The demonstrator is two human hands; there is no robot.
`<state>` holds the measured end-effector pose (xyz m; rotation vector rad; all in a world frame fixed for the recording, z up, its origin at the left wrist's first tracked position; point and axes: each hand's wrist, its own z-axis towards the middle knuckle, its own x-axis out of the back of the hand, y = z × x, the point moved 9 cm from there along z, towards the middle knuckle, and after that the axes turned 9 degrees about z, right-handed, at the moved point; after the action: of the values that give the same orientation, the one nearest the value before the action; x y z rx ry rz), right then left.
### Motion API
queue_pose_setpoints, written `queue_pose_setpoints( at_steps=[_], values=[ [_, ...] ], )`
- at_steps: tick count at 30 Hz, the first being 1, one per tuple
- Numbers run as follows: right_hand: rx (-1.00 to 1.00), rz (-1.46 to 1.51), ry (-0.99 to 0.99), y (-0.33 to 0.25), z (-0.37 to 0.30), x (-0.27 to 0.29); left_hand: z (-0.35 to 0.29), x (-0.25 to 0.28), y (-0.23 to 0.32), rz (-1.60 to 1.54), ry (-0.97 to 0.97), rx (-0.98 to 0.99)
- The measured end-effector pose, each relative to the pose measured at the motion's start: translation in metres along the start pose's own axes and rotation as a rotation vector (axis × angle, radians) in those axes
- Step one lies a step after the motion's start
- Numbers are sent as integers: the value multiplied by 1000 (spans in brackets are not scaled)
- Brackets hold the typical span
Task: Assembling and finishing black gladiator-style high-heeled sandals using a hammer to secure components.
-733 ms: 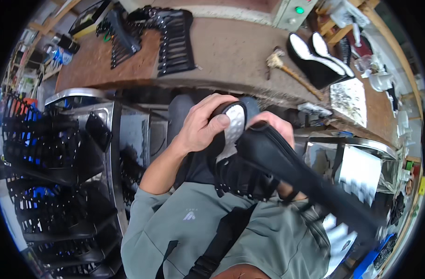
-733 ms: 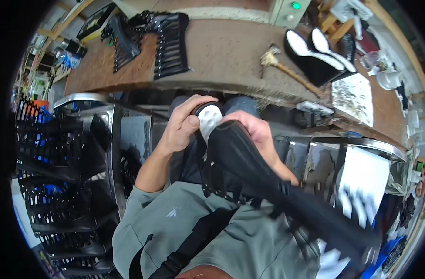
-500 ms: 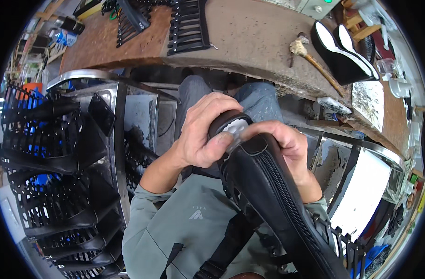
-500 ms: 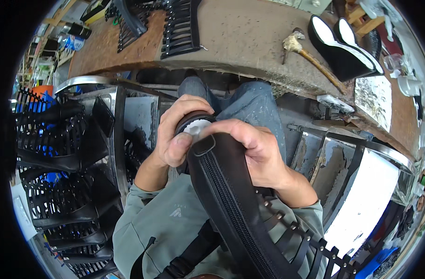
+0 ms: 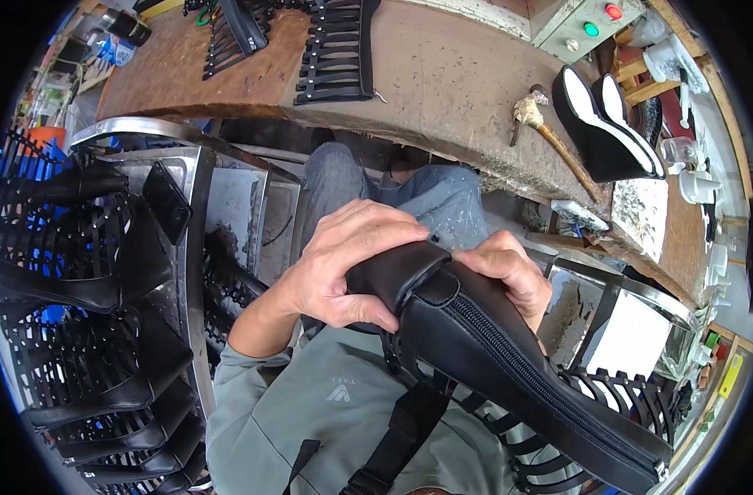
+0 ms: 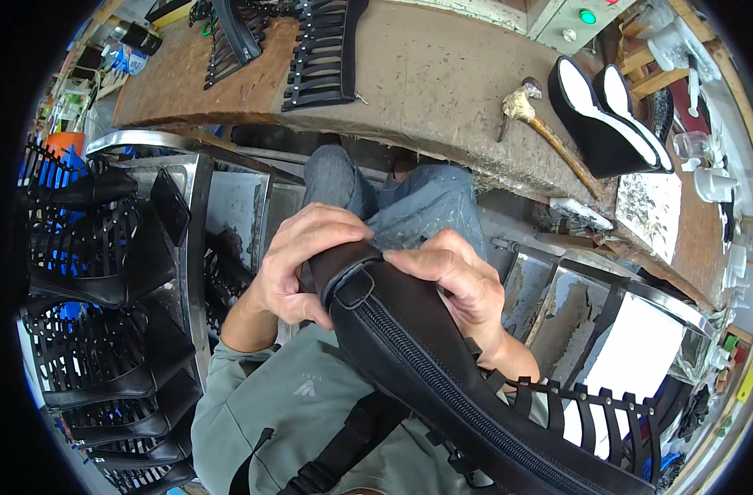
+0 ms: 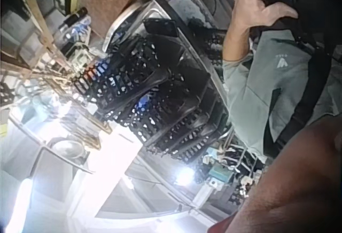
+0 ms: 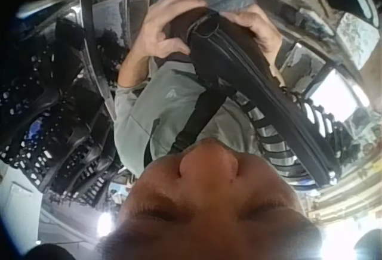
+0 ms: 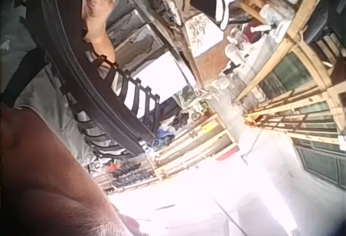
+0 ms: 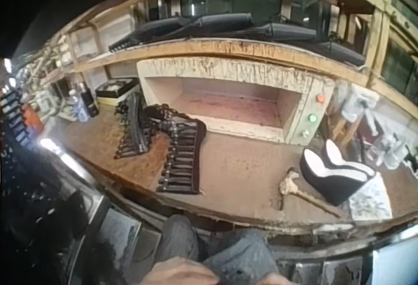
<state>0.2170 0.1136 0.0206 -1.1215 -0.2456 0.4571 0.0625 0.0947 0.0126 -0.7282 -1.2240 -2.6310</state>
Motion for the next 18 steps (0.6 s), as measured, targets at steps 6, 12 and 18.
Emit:
queue_pose_setpoints(
  at_steps=[6,12,18],
  values=[
    [-26,-49,-10,1,2,2,3,-1,5,34,20,0],
    [9,-75,-6,2,-4,7,5,-4,9,78,13,-12],
    [22,-148,-33,-2,-6,5,14,-8,23,150,-21,3]
  ],
)
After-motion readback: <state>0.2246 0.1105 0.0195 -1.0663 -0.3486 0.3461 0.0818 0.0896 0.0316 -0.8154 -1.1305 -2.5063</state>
